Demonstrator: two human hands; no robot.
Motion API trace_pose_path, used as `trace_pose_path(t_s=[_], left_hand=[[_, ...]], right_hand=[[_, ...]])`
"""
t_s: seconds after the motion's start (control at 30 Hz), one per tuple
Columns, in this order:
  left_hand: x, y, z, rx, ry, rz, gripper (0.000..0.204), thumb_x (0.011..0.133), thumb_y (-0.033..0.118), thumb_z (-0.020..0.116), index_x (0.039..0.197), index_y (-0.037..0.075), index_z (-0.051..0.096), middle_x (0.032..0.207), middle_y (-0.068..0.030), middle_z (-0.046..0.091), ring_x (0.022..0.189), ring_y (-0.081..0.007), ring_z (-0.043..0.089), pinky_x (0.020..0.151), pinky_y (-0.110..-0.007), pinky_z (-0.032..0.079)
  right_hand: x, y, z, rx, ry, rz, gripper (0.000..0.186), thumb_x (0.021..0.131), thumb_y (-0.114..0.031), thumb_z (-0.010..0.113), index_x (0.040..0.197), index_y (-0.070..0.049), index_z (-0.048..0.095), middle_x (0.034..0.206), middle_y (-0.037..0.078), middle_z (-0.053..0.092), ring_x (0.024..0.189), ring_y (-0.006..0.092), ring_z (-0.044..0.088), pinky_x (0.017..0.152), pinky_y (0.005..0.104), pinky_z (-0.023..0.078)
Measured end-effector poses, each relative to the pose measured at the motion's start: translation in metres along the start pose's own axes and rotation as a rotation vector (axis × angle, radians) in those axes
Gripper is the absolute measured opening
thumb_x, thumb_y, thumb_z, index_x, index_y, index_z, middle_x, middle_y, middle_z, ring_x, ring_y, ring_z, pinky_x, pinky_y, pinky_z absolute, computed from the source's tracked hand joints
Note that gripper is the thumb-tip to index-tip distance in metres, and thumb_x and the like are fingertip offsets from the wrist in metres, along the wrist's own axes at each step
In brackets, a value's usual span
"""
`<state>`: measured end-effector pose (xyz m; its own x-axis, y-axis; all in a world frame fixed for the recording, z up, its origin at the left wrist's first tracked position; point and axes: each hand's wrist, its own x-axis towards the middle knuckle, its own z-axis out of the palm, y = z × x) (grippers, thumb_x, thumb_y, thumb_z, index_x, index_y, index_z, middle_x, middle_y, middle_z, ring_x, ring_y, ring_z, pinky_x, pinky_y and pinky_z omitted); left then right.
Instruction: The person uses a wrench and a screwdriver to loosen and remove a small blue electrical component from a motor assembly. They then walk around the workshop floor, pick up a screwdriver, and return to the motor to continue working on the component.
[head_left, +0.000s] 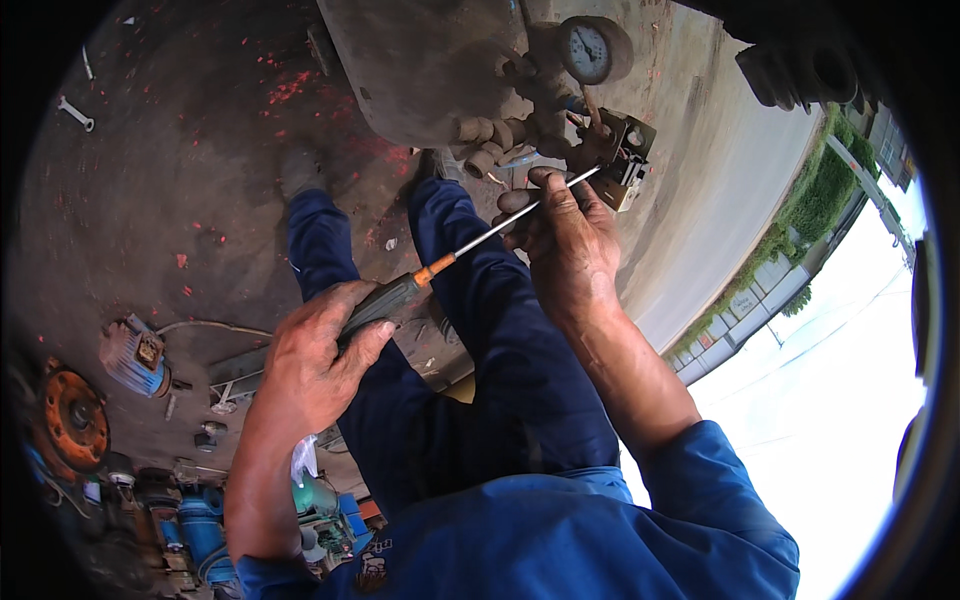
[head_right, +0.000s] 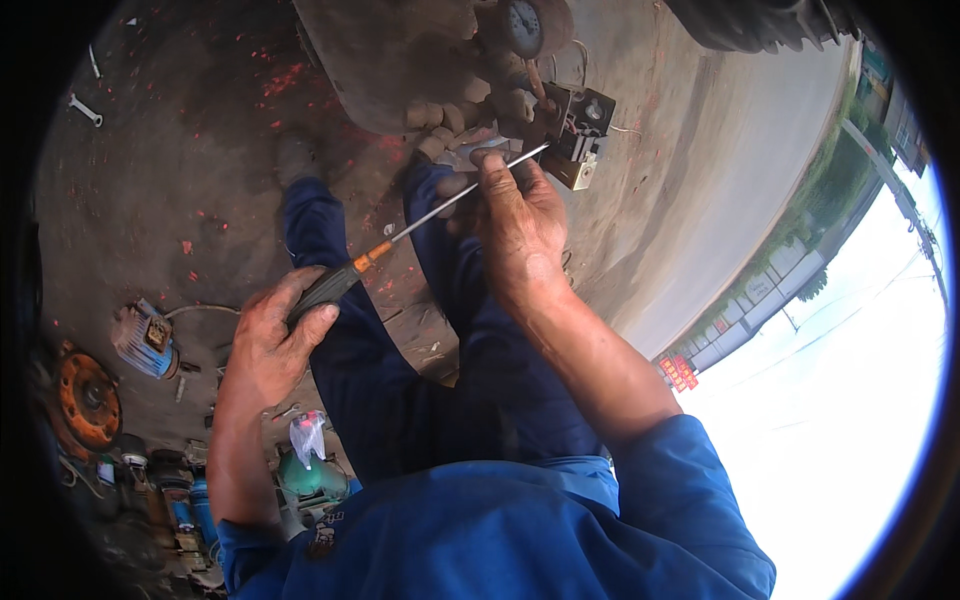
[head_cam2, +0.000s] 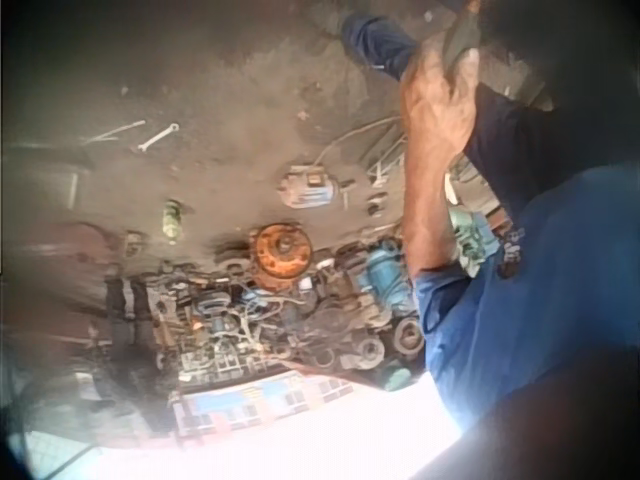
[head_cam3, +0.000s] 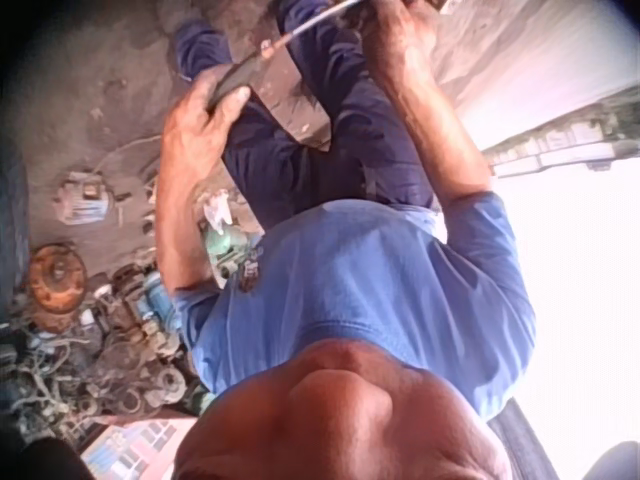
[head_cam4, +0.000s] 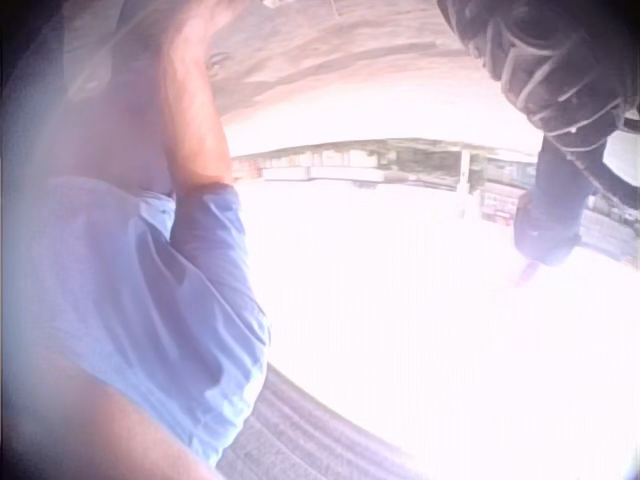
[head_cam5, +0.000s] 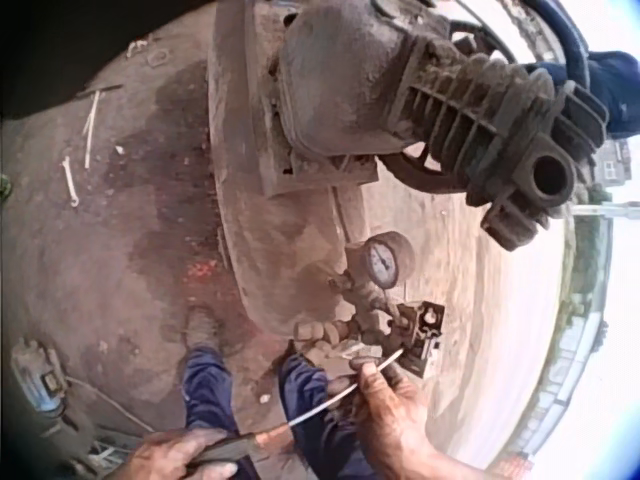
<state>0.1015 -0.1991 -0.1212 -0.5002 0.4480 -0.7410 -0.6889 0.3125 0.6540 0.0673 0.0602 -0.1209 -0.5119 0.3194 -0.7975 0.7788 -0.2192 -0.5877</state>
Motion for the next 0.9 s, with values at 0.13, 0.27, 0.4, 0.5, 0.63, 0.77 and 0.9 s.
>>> trace_pose_path(t_s=[0.13,0.27,0.4,0.5,0.63,0.77,0.9], left_hand=[[0.006,0.010,0.001,0.015,0.000,0.015,0.038,0.093,0.024,0.068,0.119,-0.004,0.062,0.101,-0.0179,0.069,0.090,-0.0268,0.066,0.083,-0.037,0.051],[0.007,0.001,0.007,0.141,0.134,0.197,0.036,0.092,0.021,0.069,0.118,-0.003,0.062,0.098,-0.0168,0.068,0.084,-0.0272,0.064,0.078,-0.036,0.050],[0.008,0.002,0.010,0.224,0.191,0.215,0.033,0.089,0.019,0.072,0.116,0.001,0.063,0.096,-0.0168,0.066,0.083,-0.0338,0.065,0.075,-0.040,0.051],[0.008,0.009,0.003,0.458,0.272,0.283,0.036,0.086,0.019,0.074,0.118,0.006,0.064,0.103,-0.0143,0.063,0.081,-0.0342,0.065,0.069,-0.042,0.051],[0.018,0.020,-0.014,0.806,0.370,0.487,0.038,0.083,0.018,0.075,0.118,0.009,0.064,0.103,-0.0104,0.059,0.076,-0.0304,0.062,0.062,-0.041,0.049],[0.035,0.032,-0.025,1.174,0.498,0.754,0.036,0.076,0.012,0.074,0.110,0.011,0.064,0.089,-0.0080,0.055,0.071,-0.0266,0.060,0.058,-0.038,0.048],[0.058,0.063,-0.043,1.312,0.467,0.816,0.038,0.069,0.014,0.077,0.104,0.008,0.064,0.081,-0.0074,0.055,0.067,-0.0256,0.059,0.056,-0.035,0.048]], right_hand=[[0.005,-0.001,-0.003,0.019,0.008,-0.026,0.029,0.100,-0.028,0.061,0.114,-0.003,0.057,0.090,0.013,0.069,0.072,0.0193,0.067,0.060,0.0305,0.054],[0.004,-0.003,-0.005,0.094,-0.025,-0.025,0.028,0.101,-0.026,0.061,0.115,-0.003,0.057,0.090,0.013,0.069,0.071,0.0193,0.066,0.060,0.0302,0.054],[0.008,0.000,-0.010,0.103,-0.078,-0.045,0.032,0.099,-0.027,0.063,0.119,-0.003,0.055,0.096,0.010,0.070,0.080,0.0190,0.070,0.063,0.0299,0.057],[0.006,0.001,-0.005,0.220,-0.107,-0.061,0.030,0.100,-0.024,0.061,0.120,-0.002,0.054,0.097,0.011,0.069,0.083,0.0223,0.070,0.064,0.0318,0.058],[0.008,-0.002,-0.002,0.304,-0.114,-0.060,0.023,0.102,-0.022,0.057,0.117,-0.003,0.057,0.102,0.016,0.068,0.088,0.0262,0.070,0.069,0.0351,0.059],[0.008,-0.007,-0.007,0.413,-0.206,-0.035,0.027,0.101,-0.022,0.059,0.119,-0.003,0.053,0.109,0.017,0.066,0.091,0.0285,0.070,0.071,0.0370,0.059],[0.015,-0.008,-0.006,0.536,-0.215,-0.001,0.025,0.101,-0.021,0.059,0.118,-0.004,0.053,0.108,0.017,0.066,0.091,0.0294,0.070,0.071,0.0380,0.058]])
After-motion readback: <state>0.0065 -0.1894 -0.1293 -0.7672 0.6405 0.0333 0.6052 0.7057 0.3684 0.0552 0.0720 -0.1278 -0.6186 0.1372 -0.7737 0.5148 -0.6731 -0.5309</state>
